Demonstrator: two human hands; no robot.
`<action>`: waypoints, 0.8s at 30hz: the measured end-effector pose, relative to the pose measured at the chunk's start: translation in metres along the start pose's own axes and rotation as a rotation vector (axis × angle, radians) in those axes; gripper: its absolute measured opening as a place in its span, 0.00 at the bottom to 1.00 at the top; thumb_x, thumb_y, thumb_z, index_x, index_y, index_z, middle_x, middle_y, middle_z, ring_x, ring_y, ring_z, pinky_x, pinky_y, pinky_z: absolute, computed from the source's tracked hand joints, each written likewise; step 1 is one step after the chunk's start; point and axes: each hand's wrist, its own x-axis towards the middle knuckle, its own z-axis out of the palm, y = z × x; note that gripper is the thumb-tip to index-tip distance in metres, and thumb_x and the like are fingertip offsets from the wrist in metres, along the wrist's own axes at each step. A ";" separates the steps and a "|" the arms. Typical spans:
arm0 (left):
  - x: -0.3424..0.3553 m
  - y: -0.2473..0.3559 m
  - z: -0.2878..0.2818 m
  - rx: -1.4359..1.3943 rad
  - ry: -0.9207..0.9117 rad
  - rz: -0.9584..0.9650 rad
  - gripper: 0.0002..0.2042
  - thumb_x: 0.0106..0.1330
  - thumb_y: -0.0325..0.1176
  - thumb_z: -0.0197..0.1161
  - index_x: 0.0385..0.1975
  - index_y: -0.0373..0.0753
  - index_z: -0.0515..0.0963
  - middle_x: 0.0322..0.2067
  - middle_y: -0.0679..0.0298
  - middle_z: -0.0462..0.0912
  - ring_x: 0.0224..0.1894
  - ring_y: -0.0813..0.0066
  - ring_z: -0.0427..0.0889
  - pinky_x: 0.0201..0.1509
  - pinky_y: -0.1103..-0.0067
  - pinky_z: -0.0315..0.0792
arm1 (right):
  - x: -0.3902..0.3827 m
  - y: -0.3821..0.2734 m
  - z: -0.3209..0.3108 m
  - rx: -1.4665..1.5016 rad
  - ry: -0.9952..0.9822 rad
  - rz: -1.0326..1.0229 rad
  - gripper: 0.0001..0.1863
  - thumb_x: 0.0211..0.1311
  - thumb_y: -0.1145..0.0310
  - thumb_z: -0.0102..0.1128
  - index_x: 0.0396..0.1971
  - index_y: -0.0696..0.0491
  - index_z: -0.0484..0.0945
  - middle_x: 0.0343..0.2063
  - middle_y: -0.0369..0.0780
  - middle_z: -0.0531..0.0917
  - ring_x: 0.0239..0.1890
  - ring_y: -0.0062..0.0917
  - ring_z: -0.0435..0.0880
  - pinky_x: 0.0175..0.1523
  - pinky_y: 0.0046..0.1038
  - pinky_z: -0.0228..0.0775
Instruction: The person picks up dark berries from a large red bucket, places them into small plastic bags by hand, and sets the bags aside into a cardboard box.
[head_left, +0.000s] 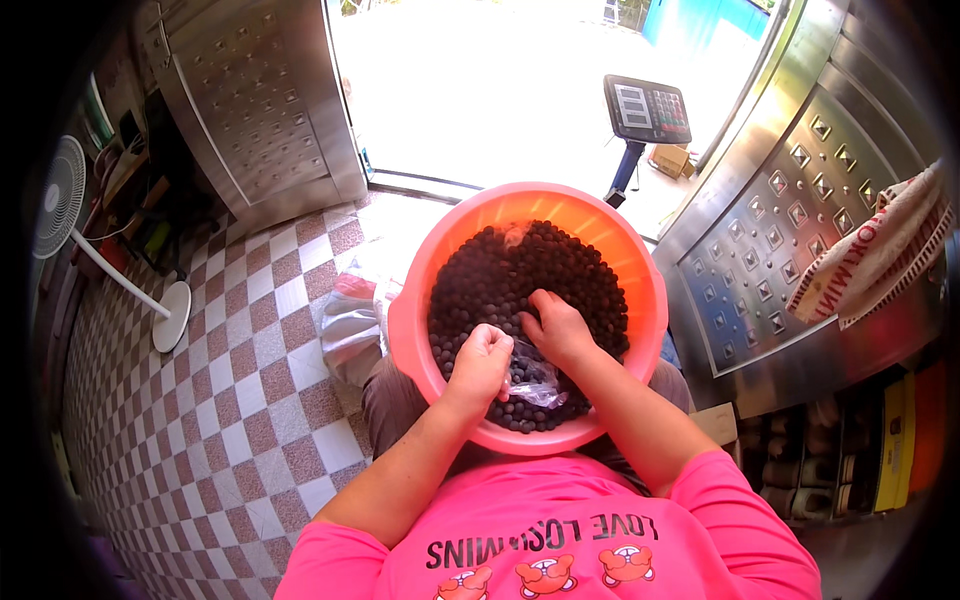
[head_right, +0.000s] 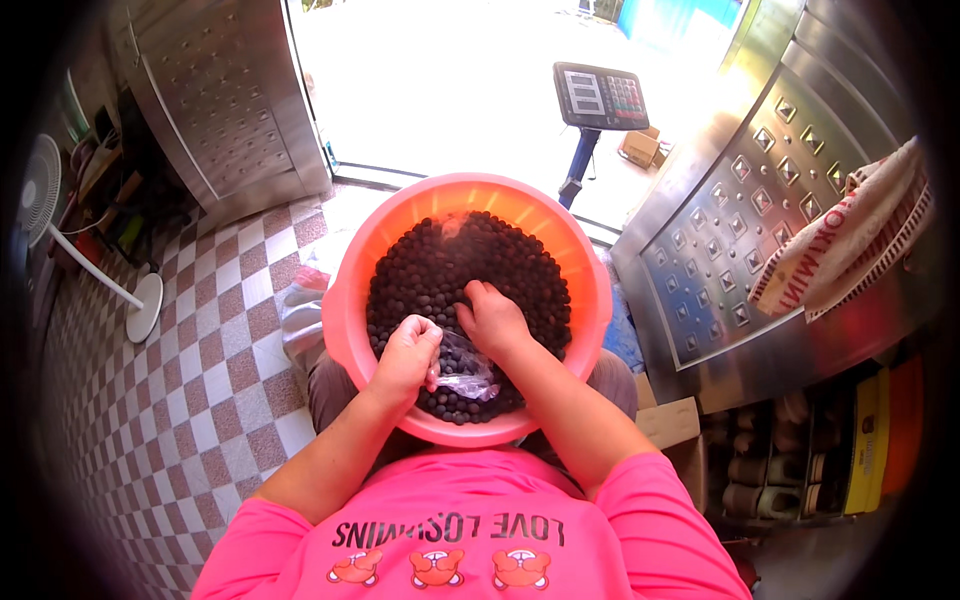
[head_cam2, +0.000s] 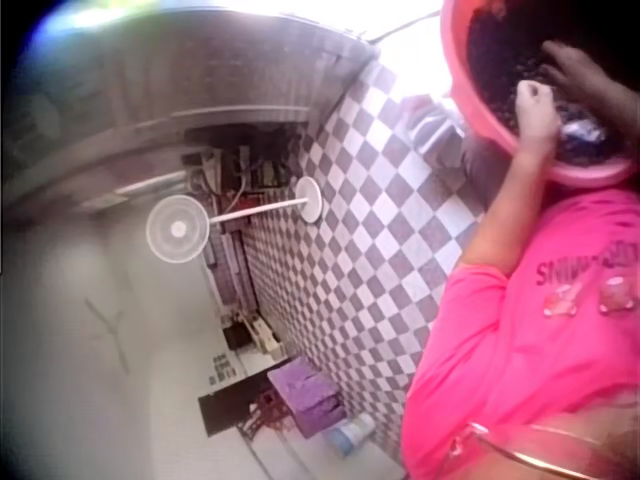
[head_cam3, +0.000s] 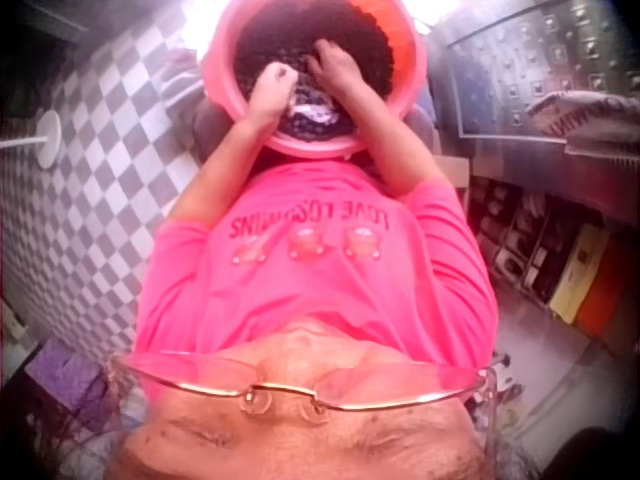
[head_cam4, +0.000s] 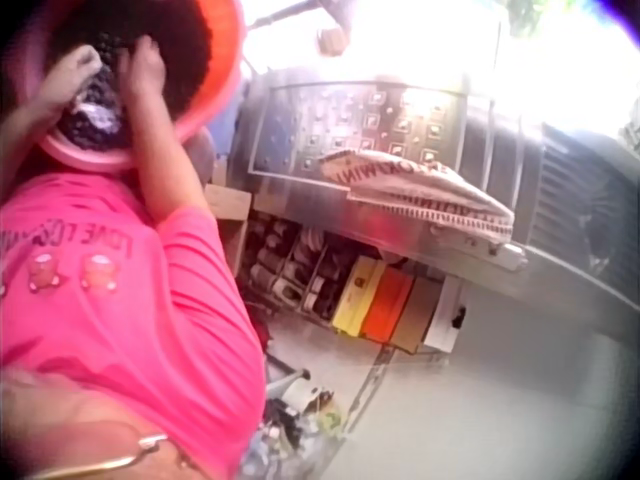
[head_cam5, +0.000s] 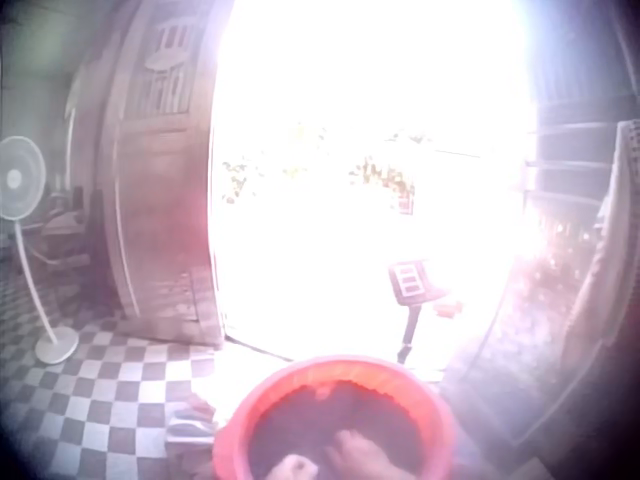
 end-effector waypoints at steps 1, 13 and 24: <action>0.000 0.000 0.000 -0.007 0.000 0.006 0.05 0.67 0.32 0.48 0.30 0.40 0.63 0.13 0.70 0.64 0.10 0.83 0.63 0.10 0.85 0.61 | 0.002 0.004 0.001 0.028 -0.011 -0.003 0.13 0.53 0.65 0.58 0.34 0.57 0.72 0.32 0.50 0.77 0.34 0.45 0.78 0.39 0.38 0.71; 0.002 -0.001 0.000 0.044 0.021 0.029 0.05 0.67 0.32 0.48 0.30 0.40 0.63 0.14 0.70 0.64 0.10 0.83 0.63 0.10 0.85 0.60 | 0.000 -0.023 -0.043 1.543 0.001 0.640 0.06 0.58 0.65 0.53 0.30 0.51 0.70 0.21 0.34 0.73 0.15 0.19 0.69 0.18 0.20 0.59; 0.000 0.002 0.002 0.005 0.051 0.030 0.05 0.67 0.33 0.48 0.31 0.40 0.64 0.15 0.70 0.64 0.10 0.84 0.62 0.09 0.85 0.59 | -0.033 -0.049 -0.016 1.706 0.042 0.761 0.06 0.56 0.67 0.52 0.31 0.52 0.73 0.25 0.37 0.76 0.31 0.25 0.75 0.41 0.29 0.69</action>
